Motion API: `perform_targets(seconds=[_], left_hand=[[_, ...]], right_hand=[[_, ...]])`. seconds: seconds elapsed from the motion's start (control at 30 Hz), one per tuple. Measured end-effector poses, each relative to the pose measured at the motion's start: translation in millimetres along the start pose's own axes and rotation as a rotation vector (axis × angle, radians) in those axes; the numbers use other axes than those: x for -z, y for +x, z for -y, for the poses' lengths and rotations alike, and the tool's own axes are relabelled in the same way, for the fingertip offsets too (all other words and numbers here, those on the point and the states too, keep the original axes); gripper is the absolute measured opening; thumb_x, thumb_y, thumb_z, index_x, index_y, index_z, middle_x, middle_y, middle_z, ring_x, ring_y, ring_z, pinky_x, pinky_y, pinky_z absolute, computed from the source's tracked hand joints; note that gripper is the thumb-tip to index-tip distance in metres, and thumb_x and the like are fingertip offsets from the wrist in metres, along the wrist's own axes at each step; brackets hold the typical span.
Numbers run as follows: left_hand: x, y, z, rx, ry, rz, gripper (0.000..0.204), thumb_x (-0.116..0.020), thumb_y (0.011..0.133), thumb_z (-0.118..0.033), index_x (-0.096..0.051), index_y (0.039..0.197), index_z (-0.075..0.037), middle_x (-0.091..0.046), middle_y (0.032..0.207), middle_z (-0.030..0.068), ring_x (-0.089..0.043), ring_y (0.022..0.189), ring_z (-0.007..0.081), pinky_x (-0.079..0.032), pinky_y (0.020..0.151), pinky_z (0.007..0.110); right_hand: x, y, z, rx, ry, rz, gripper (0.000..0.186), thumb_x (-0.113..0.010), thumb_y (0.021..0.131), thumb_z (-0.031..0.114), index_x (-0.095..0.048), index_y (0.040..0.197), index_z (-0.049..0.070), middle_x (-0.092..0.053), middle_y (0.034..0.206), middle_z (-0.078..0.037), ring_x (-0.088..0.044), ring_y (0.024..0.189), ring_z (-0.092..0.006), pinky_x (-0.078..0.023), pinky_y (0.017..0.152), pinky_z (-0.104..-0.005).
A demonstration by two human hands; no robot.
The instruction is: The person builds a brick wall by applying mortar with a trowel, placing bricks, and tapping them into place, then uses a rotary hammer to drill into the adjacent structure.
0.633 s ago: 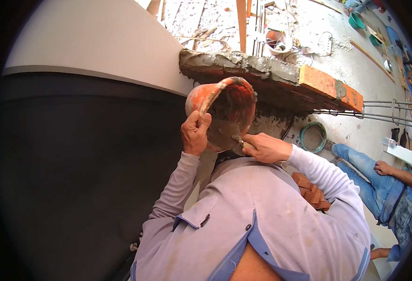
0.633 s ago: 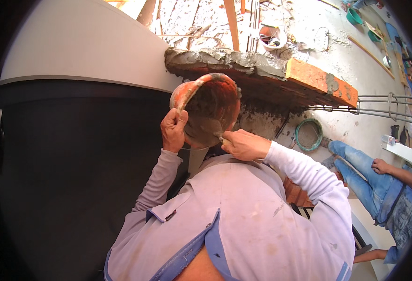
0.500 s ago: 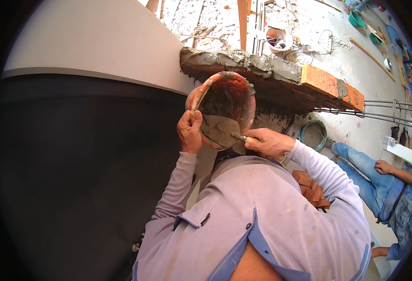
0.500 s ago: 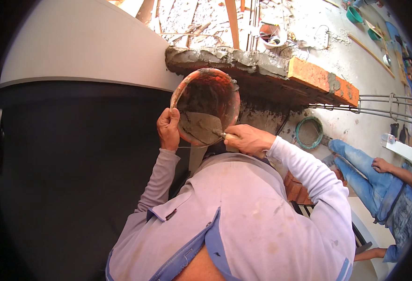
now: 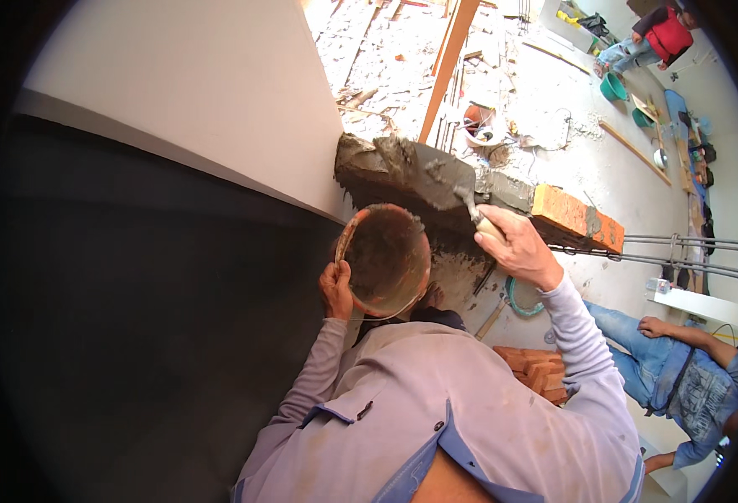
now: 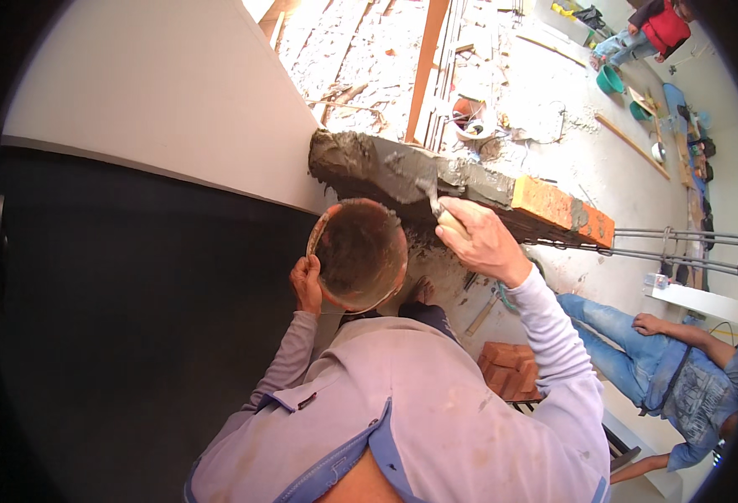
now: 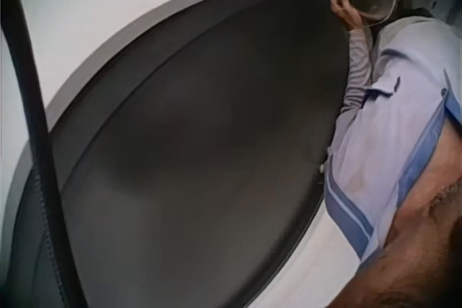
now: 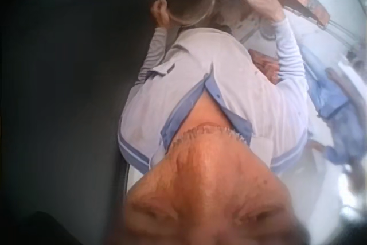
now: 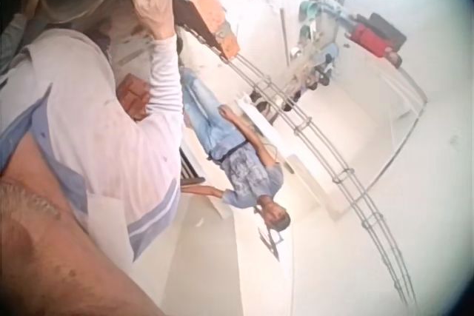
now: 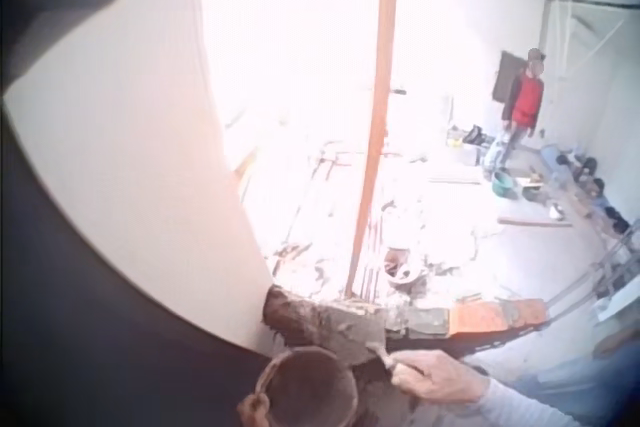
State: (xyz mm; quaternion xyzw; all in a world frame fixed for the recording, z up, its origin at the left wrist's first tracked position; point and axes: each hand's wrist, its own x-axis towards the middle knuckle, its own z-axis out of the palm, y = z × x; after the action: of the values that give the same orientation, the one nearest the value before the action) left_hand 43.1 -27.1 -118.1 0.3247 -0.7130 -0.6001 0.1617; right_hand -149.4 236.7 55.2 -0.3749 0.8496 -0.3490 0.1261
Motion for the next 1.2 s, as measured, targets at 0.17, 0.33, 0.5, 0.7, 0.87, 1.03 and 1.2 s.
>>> perform_targets(seconds=[0.17, 0.33, 0.5, 0.7, 0.87, 1.03, 1.2], left_hand=[[8, 8, 24, 0.007, 0.032, 0.040, 0.045, -0.057, 0.096, -0.031, -0.037, 0.065, -0.006, -0.032, 0.060, -0.0031, -0.031, 0.058, 0.0084, -0.027, 0.050, 0.029], [23, 17, 41, 0.009, 0.050, 0.034, 0.046, -0.058, 0.095, -0.034, -0.038, 0.065, -0.006, -0.033, 0.060, -0.0021, -0.032, 0.058, 0.0093, -0.027, 0.050, 0.030], [13, 29, 49, -0.011, 0.092, 0.102, 0.046, -0.060, 0.094, -0.034, -0.038, 0.065, -0.006, -0.033, 0.058, -0.0016, -0.032, 0.056, 0.0104, -0.027, 0.049, 0.031], [6, 39, 48, -0.017, 0.080, 0.191, 0.047, -0.061, 0.093, -0.033, -0.037, 0.064, -0.006, -0.032, 0.057, -0.0018, -0.031, 0.056, 0.0107, -0.027, 0.049, 0.032], [-1, 36, 46, -0.048, 0.068, 0.221, 0.046, -0.061, 0.093, -0.033, -0.038, 0.064, -0.006, -0.032, 0.059, -0.0017, -0.031, 0.057, 0.0105, -0.028, 0.049, 0.031], [-2, 43, 57, 0.003, 0.088, 0.257, 0.045, -0.061, 0.093, -0.034, -0.038, 0.066, -0.007, -0.034, 0.060, -0.0022, -0.033, 0.058, 0.0104, -0.029, 0.050, 0.031], [-6, 40, 46, 0.047, 0.135, 0.301, 0.045, -0.062, 0.093, -0.035, -0.039, 0.066, -0.007, -0.035, 0.061, -0.0020, -0.034, 0.060, 0.0108, -0.030, 0.051, 0.031]], right_hand=[[-75, 40, -17, -0.175, -0.526, -0.035, 0.041, -0.060, 0.087, 0.015, -0.044, 0.122, 0.001, -0.054, 0.095, -0.018, -0.061, 0.082, -0.0354, -0.051, 0.069, -0.0429], [-87, 25, 11, -0.193, -0.195, -0.196, 0.024, -0.055, 0.090, 0.015, -0.047, 0.108, 0.001, -0.055, 0.092, -0.022, -0.059, 0.081, -0.0425, -0.048, 0.070, -0.0492], [-90, 48, 25, -0.449, 0.146, 0.088, 0.028, -0.045, 0.097, 0.021, -0.047, 0.112, -0.003, -0.058, 0.081, -0.030, -0.058, 0.080, -0.0477, -0.045, 0.070, -0.0509], [-105, 44, -11, -0.402, -0.148, 0.076, 0.026, -0.048, 0.095, 0.024, -0.044, 0.101, -0.001, -0.061, 0.080, -0.029, -0.060, 0.079, -0.0482, -0.047, 0.070, -0.0554], [-79, 7, 24, -0.540, -0.128, 0.024, 0.024, -0.047, 0.095, 0.021, -0.042, 0.104, 0.000, -0.060, 0.085, -0.030, -0.057, 0.083, -0.0487, -0.044, 0.071, -0.0565], [-75, -37, -6, -0.587, -0.177, -0.091, 0.024, -0.049, 0.094, 0.022, -0.043, 0.101, 0.001, -0.061, 0.083, -0.028, -0.060, 0.079, -0.0483, -0.049, 0.067, -0.0546], [-57, -87, -47, -0.461, -0.349, -0.008, 0.021, -0.048, 0.094, 0.019, -0.050, 0.095, -0.001, -0.058, 0.089, -0.023, -0.059, 0.082, -0.0418, -0.048, 0.071, -0.0500]])
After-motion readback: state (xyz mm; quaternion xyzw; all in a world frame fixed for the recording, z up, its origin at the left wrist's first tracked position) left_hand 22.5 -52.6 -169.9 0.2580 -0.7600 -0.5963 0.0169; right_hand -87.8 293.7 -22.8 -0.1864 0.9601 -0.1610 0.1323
